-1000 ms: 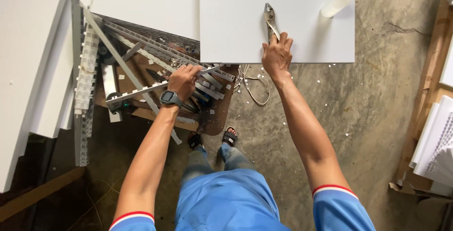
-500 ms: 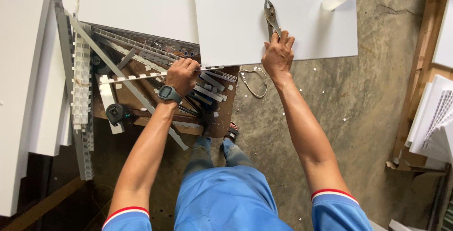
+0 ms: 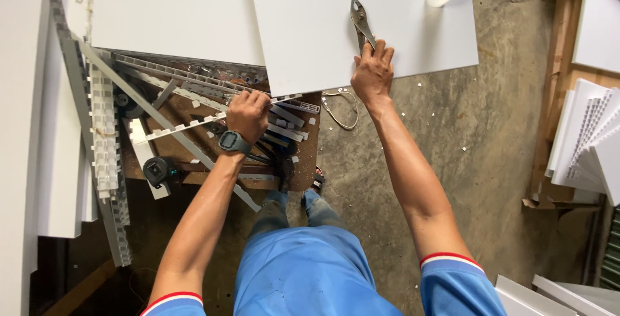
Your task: The person holds a large white foam board on the workbench, applies glue from a squeeze bottle along its edge, and positions a slotted plastic trim strip along the glued edge. They use pliers to grip and press the trim into place and adjust the strip along the board.
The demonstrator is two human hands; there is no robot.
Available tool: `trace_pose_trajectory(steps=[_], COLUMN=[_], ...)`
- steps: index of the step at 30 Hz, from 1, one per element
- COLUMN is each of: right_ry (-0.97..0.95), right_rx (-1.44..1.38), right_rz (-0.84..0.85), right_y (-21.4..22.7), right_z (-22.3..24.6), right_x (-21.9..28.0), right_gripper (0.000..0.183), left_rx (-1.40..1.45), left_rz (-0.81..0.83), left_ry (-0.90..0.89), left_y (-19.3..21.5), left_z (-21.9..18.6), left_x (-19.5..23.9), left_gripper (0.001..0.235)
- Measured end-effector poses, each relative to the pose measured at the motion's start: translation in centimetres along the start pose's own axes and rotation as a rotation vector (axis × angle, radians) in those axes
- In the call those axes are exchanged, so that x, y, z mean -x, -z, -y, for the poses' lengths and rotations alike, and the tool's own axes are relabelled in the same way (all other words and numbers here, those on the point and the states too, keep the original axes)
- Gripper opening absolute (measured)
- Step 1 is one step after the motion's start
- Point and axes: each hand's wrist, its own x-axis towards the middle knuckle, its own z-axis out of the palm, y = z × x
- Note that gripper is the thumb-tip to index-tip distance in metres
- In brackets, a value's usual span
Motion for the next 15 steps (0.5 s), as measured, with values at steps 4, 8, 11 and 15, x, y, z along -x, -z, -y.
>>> trace_pose_trajectory(steps=[4,8,11,15], right_ry=[0.017,0.035,0.028,0.037], right_rx=[0.009,0.004,-0.007,-0.021], right_rz=[-0.015,-0.003,0.01,0.01], right_y=[0.0,-1.0,-0.4,-0.2], right_z=[0.1,-0.7,-0.5,-0.4], right_x=[0.0,-0.1,0.0,0.1], right_gripper=[0.046,0.048,0.047,0.047], left_rx=[0.021,0.053,-0.048,0.048], left_rz=[0.014,0.019,0.049,0.051], left_ry=[0.023,0.019,-0.045,0.03], left_y=[0.3,0.2,-0.3,1.0], left_z=[0.2,0.3,0.7,0.3], left_x=[0.0,0.4,1.0,1.0], left_gripper=[0.009,0.009,0.009,0.008])
